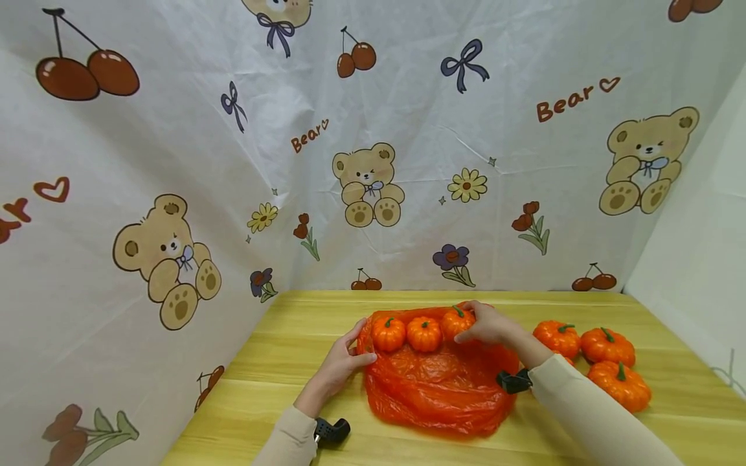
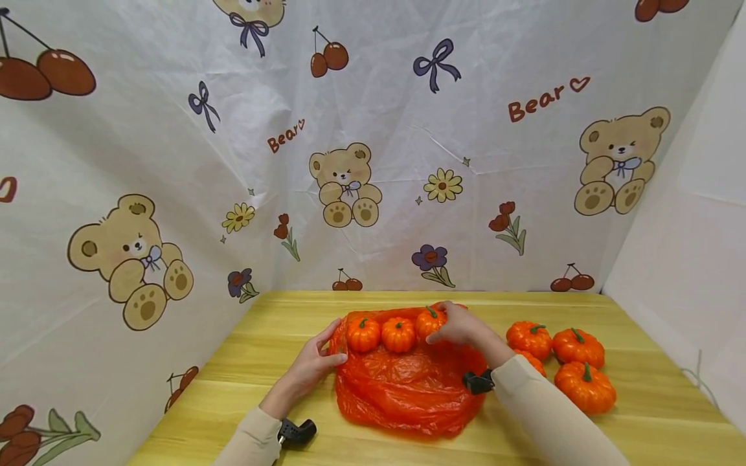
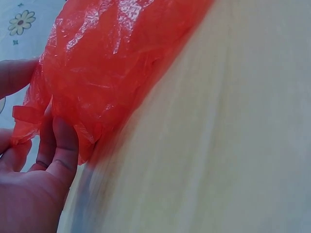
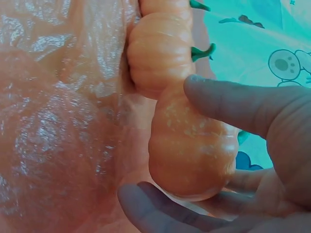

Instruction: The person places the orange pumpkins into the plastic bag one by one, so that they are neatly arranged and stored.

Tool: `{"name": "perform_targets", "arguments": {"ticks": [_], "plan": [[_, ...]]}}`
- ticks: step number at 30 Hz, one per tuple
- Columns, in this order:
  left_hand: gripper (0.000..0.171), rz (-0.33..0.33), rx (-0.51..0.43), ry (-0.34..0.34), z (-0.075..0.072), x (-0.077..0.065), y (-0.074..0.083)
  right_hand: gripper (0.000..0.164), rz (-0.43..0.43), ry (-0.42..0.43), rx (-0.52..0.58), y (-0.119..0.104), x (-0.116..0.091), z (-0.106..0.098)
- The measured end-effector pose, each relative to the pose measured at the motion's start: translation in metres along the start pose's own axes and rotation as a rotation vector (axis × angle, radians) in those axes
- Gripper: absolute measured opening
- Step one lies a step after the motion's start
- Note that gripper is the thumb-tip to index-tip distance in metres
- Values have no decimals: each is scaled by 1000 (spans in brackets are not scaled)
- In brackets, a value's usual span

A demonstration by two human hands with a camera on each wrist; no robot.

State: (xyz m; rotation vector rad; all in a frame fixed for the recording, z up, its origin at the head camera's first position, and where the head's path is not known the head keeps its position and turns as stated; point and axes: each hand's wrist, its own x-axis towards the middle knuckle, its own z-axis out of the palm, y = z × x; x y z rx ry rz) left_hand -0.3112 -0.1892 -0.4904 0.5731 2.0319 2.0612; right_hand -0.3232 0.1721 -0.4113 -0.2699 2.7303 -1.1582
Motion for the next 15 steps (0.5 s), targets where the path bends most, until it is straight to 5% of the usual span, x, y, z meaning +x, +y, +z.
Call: {"name": "perform_targets", "arguments": {"ticks": [7, 15], "plan": [[92, 1, 5, -3, -1, 0, 0, 87, 37, 45, -101, 3, 5, 9], [91, 1, -11, -7, 1, -1, 2, 90, 80, 37, -68, 5, 4, 17]]}}
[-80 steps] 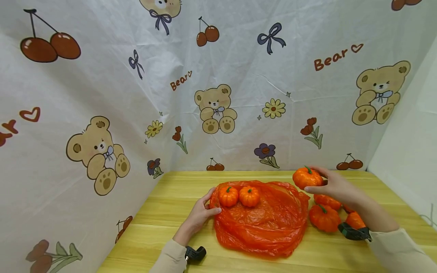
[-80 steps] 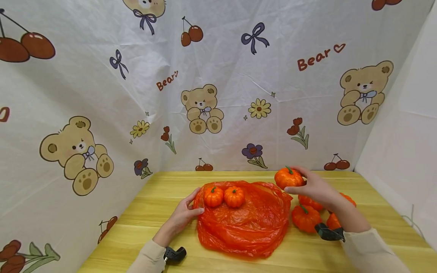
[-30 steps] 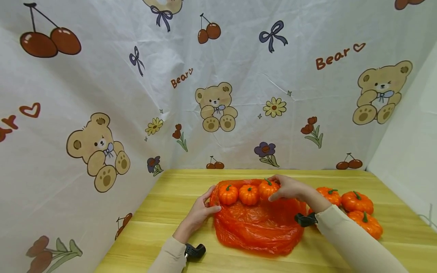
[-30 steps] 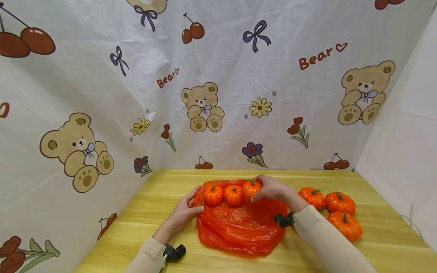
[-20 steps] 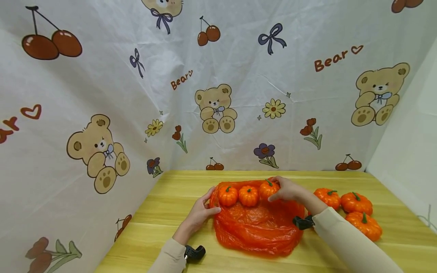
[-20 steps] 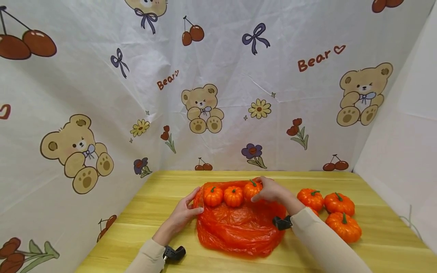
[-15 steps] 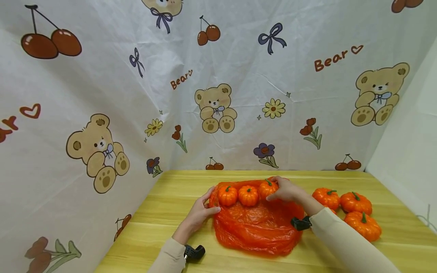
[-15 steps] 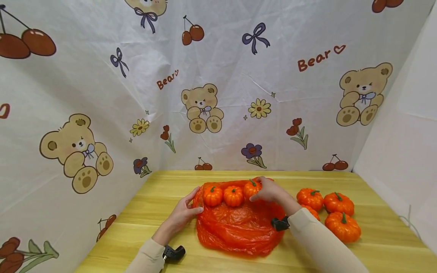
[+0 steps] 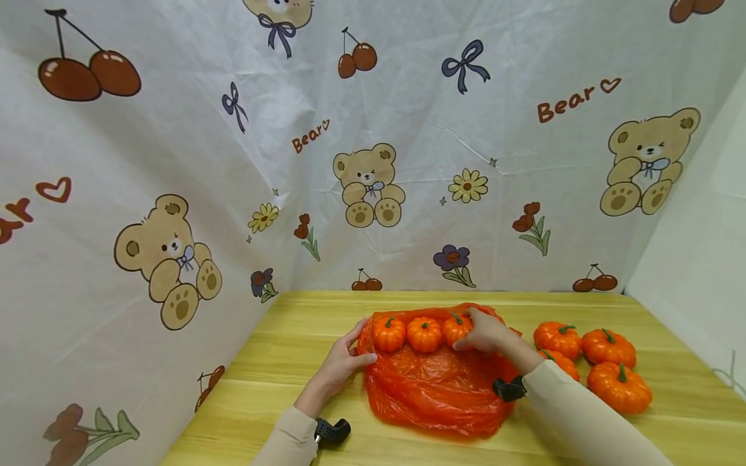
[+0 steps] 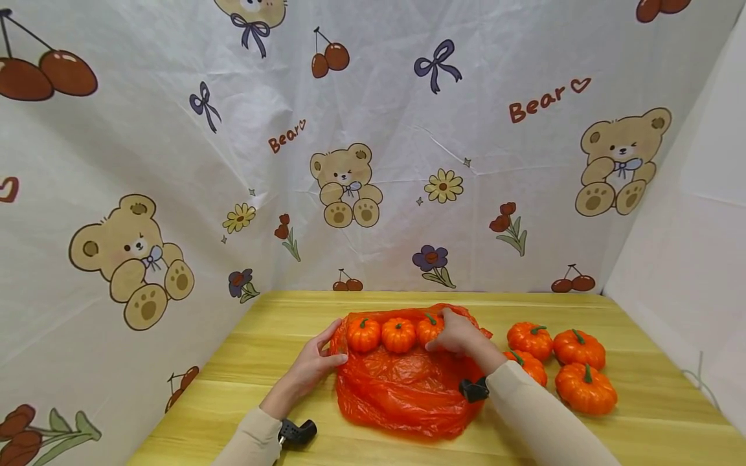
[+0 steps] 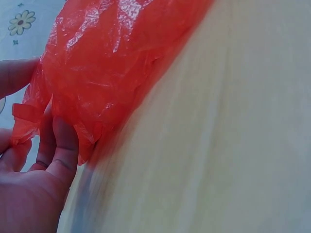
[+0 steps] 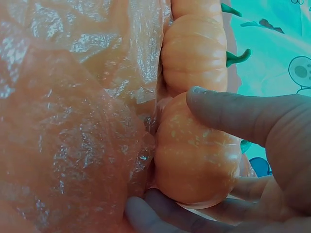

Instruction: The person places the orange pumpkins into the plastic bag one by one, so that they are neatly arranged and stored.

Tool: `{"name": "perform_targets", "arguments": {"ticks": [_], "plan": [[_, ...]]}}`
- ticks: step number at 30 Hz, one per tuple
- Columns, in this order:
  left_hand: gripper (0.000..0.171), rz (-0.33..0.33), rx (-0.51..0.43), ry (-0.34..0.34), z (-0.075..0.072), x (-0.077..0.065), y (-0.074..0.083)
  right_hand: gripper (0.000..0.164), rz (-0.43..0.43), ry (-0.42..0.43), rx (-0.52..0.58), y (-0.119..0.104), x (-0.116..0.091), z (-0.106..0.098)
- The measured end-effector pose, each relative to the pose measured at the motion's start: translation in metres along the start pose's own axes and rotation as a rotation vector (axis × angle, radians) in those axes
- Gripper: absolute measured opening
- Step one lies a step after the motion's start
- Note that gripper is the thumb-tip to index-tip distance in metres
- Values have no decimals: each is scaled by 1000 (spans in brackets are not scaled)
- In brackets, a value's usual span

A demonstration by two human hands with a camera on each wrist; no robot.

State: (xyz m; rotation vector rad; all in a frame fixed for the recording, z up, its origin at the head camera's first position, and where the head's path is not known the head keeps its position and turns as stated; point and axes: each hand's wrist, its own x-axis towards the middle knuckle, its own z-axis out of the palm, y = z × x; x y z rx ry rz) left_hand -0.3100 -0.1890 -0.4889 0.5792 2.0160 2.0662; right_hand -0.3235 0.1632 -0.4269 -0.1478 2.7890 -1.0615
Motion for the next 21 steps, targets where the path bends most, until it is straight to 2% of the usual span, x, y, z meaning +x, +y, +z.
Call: {"name": "perform_targets", "arguments": {"ticks": [8, 21], "plan": [[92, 4, -2, 2, 1, -1, 2, 92, 16, 6, 2, 0, -2, 2], [92, 4, 2, 1, 1, -2, 3, 95, -27, -5, -64, -2, -10, -3]]}}
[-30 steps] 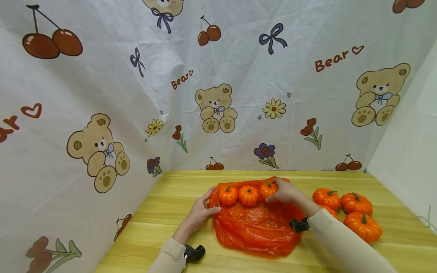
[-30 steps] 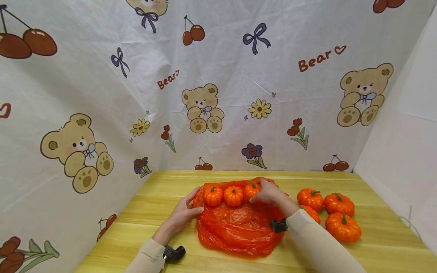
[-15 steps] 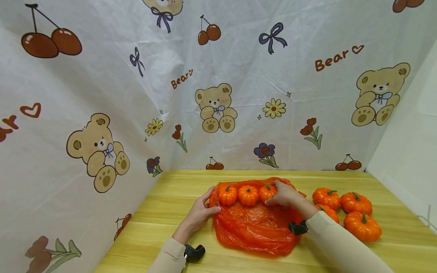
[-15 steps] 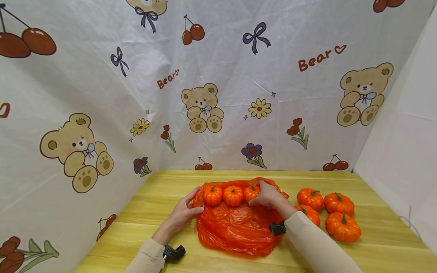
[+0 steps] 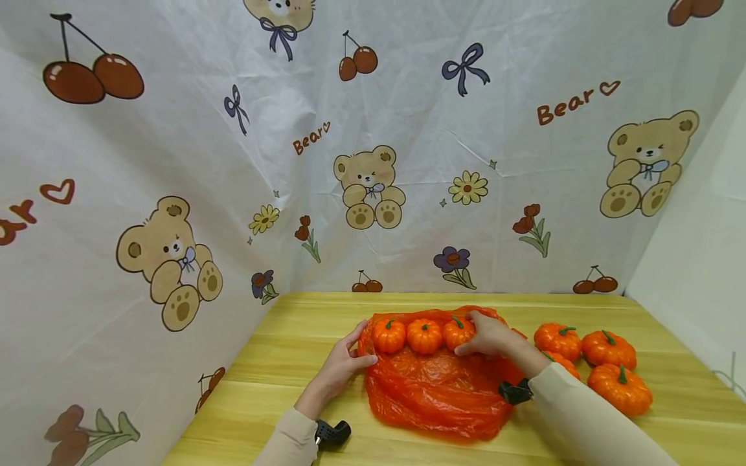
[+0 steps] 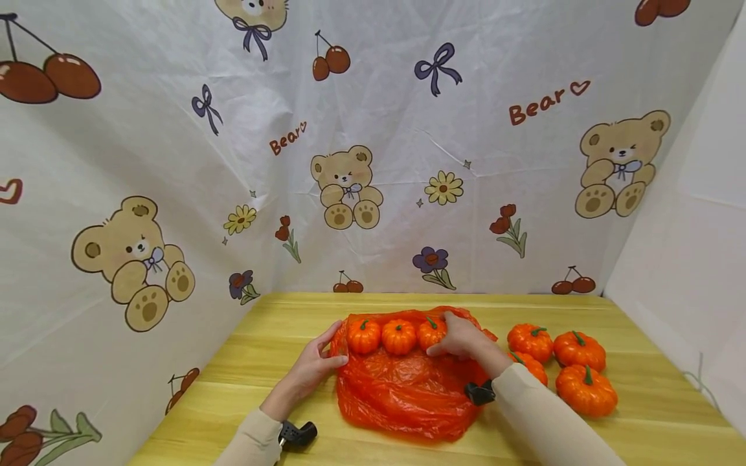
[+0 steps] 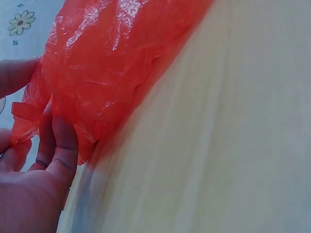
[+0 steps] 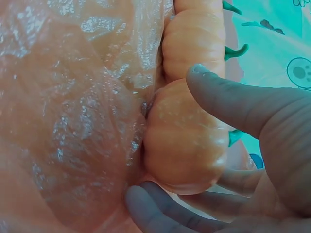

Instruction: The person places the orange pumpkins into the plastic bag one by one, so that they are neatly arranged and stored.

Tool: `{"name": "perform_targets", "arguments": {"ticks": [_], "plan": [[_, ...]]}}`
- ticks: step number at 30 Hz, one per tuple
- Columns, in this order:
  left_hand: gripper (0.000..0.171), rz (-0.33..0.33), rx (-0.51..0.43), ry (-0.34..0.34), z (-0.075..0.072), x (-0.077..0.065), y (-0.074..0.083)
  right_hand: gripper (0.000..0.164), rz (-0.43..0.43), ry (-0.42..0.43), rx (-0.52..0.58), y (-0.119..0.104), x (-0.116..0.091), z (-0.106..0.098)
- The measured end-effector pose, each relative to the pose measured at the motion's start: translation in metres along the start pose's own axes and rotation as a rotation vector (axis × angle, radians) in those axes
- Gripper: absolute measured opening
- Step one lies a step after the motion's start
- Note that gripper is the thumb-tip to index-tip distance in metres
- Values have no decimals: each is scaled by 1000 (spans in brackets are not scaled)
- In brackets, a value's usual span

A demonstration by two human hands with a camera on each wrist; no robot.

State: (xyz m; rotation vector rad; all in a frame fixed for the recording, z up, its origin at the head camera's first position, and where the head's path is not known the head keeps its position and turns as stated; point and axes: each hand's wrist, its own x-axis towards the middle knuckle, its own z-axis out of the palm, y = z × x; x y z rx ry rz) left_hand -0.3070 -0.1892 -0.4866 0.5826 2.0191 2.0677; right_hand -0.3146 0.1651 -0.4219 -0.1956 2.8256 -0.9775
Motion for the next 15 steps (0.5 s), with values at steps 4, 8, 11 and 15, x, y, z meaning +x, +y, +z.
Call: {"name": "perform_targets", "arguments": {"ticks": [4, 8, 11, 15], "plan": [[92, 2, -3, -2, 0, 1, -1, 93, -27, 5, -60, -2, -4, -7], [92, 1, 3, -2, -1, 2, -3, 87, -75, 10, -96, -5, -8, -13], [92, 0, 13, -4, -1, 3, -4, 82, -105, 12, -118, -7, -14, -17], [92, -4, 11, 0, -1, 2, -3, 75, -131, 13, -129, -10, -23, -22]]}}
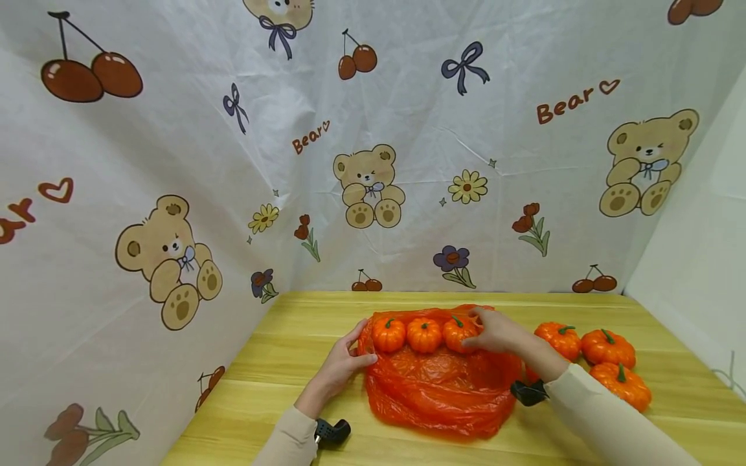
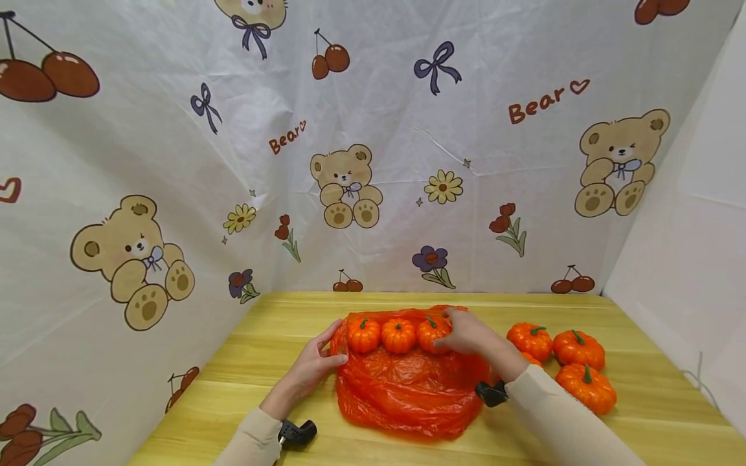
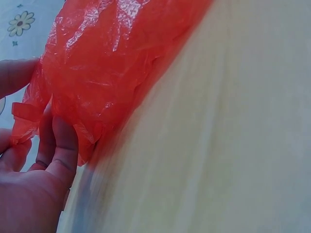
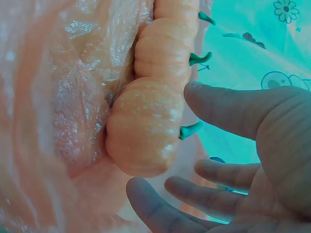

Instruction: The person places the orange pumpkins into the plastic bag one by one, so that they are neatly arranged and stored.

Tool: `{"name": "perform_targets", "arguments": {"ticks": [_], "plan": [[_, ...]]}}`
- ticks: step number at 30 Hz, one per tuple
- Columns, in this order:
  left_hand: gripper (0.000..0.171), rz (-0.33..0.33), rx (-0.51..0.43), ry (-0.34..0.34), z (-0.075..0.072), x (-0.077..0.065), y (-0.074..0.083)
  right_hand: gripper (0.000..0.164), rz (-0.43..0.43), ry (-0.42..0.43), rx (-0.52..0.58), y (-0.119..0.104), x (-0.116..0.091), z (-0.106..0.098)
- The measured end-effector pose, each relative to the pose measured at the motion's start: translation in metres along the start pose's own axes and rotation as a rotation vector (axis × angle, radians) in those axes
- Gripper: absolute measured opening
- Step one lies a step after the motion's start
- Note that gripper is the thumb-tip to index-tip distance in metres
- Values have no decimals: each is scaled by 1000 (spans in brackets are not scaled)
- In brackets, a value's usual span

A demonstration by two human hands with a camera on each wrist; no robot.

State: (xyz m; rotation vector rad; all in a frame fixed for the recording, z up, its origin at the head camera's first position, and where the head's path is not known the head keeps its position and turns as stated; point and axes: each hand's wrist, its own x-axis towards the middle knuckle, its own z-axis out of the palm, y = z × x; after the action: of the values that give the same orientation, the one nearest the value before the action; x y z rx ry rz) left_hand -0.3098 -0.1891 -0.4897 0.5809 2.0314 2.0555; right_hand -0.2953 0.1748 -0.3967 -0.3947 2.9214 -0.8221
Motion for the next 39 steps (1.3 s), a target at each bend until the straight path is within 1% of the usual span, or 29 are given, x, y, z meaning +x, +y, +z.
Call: {"name": "perform_targets", "arguments": {"ticks": [3, 7, 13, 19, 24, 28, 30, 35, 39], "plan": [[92, -1, -5, 2, 0, 0, 0, 72, -13, -5, 6, -2, -8, -6], [92, 3, -5, -4, 0, 0, 0, 73, -17, -17, 5, -3, -18, -16], [91, 4, -12, -7, 0, 2, 2, 73, -38, -5, 27, 1, -31, -32], [91, 0, -8, -10, 0, 3, 2, 72, -39, 14, 28, 6, -50, -44], [92, -3, -4, -11, 0, 1, 0, 73, -25, 29, 31, 18, -62, -50], [92, 0, -7, -11, 0, 1, -1, 72, 2, 33, 78, 30, -70, -52], [93, 1, -11, -8, -1, 1, -2, 70, 1, 39, 92, 36, -73, -54], [94, -1, -13, -8, -2, 3, -2, 69, 9, 60, 59, 47, -84, -59], [93, -3, -9, -8, -1, 2, -1, 70, 4, 72, 59, 56, -91, -63]]}}
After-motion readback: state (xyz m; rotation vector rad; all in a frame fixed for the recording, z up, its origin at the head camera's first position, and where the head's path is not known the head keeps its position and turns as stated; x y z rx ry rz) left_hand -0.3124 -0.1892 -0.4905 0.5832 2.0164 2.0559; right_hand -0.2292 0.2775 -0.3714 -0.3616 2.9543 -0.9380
